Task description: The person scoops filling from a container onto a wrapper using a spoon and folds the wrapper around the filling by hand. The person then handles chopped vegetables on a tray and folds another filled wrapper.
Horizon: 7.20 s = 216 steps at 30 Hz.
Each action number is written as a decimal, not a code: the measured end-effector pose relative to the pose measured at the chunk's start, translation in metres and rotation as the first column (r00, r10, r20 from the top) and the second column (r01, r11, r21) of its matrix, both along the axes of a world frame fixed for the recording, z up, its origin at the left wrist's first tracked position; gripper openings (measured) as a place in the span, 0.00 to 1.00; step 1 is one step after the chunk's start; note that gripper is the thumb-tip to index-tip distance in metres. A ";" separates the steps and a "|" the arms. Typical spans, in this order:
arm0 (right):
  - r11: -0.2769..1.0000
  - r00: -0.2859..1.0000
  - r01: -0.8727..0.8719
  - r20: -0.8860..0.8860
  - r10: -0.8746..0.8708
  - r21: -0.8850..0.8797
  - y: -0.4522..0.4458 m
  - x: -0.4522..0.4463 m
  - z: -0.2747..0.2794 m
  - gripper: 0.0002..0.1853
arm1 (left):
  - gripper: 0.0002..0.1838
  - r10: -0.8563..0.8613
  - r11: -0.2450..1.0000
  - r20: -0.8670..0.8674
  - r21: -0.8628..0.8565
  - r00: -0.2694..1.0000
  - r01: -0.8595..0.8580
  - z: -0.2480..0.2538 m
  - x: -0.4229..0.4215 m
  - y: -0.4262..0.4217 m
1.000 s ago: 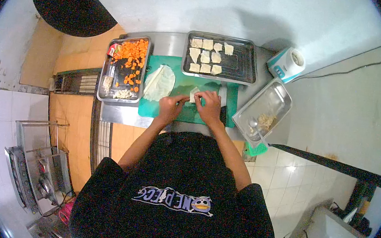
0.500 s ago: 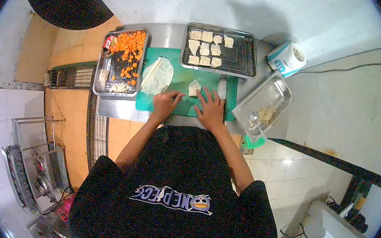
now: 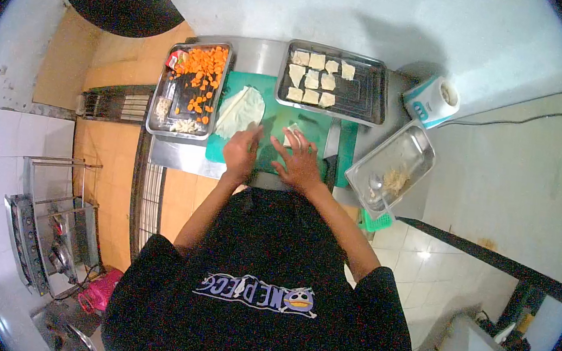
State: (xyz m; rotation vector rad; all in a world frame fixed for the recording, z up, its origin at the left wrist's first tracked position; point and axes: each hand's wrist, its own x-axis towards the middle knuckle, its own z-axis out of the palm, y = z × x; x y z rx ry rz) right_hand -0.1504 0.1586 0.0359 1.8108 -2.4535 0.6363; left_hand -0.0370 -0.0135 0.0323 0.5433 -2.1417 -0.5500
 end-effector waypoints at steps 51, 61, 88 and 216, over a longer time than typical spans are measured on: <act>0.973 0.969 -0.053 0.223 0.104 -0.224 -0.082 0.036 -0.003 0.09 | 0.40 0.745 -0.066 0.105 0.994 0.659 -0.084 -0.059 0.112 -0.148; 0.973 0.959 0.035 0.283 0.032 -0.229 -0.110 0.073 0.000 0.09 | 0.33 0.647 0.129 -0.028 0.989 0.762 -0.073 -0.077 0.114 -0.164; 0.922 0.974 0.221 0.130 -0.188 -0.317 -0.095 0.024 0.070 0.08 | 0.31 0.625 -0.093 0.024 0.995 0.781 0.043 -0.009 0.172 -0.101; 0.945 0.972 -0.010 0.217 0.085 -0.326 -0.011 -0.067 -0.015 0.08 | 0.09 -0.405 0.865 0.511 0.483 0.758 0.137 0.006 -0.076 -0.023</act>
